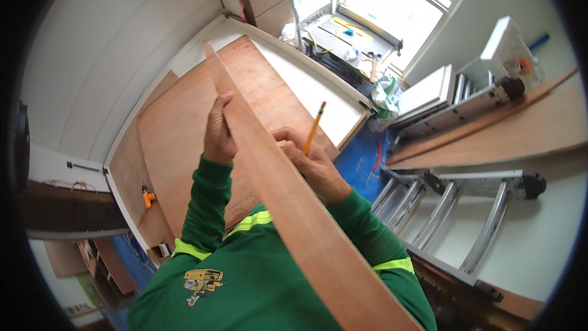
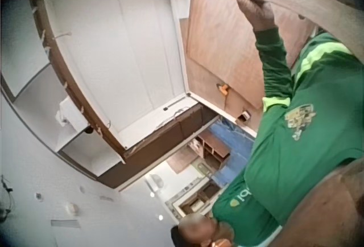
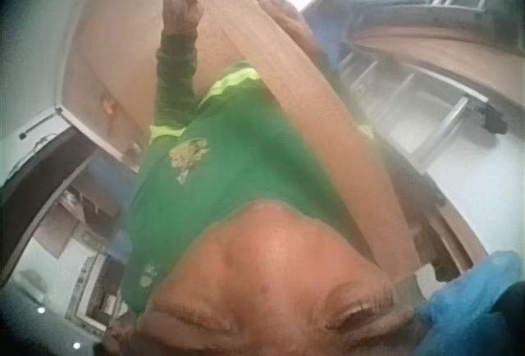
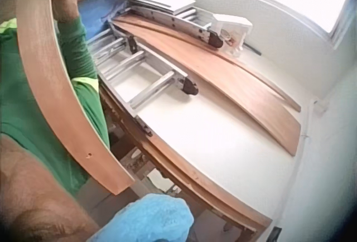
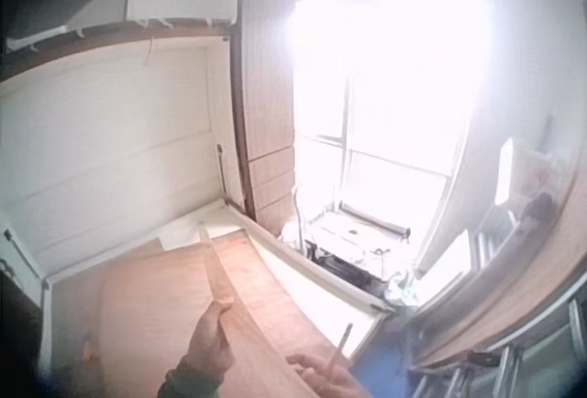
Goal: The person positions a large plywood sheet on a workbench, then uses a pencil and a straight wooden batten to mark lines on the sheet. The person repeatedly repositions the sheet and the batten to draw multiple straight lines across the surface.
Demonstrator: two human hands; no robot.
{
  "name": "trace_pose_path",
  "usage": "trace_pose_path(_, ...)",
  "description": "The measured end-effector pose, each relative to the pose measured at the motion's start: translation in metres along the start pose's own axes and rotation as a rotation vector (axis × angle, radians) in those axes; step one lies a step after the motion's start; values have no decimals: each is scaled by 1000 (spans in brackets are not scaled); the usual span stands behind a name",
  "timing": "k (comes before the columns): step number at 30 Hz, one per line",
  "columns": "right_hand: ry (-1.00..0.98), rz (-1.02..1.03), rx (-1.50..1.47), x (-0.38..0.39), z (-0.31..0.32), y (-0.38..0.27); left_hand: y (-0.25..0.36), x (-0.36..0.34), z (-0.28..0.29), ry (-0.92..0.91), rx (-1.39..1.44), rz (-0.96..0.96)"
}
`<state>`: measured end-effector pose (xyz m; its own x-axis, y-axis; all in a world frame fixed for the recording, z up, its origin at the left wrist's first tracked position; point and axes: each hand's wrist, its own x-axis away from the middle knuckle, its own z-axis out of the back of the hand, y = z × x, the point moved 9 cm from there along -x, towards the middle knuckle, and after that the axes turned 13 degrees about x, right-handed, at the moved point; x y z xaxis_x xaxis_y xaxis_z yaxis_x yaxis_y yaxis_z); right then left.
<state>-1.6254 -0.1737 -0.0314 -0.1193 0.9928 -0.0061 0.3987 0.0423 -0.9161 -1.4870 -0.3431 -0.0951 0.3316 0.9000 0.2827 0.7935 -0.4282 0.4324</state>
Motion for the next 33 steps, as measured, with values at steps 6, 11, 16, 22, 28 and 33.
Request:
trace_pose_path(6,-106,-168,-57,14,-21,-18,2,19,-7,24,-93,121)
trace_pose_path(11,-153,-96,-231,14,-17,0,0,20,-5,17,-217,119)
trace_pose_path(16,-142,-174,-290,19,-21,-11,1,25,-12,82,-313,104)
trace_pose_path(22,-149,-205,-327,17,-21,-13,0,23,-20,66,-352,121)
trace_pose_path(28,-116,-236,-321,16,-18,-11,9,29,-20,52,-282,131)
trace_pose_path(33,119,-199,-271,-20,25,-32,13,20,-63,-199,-90,-71)
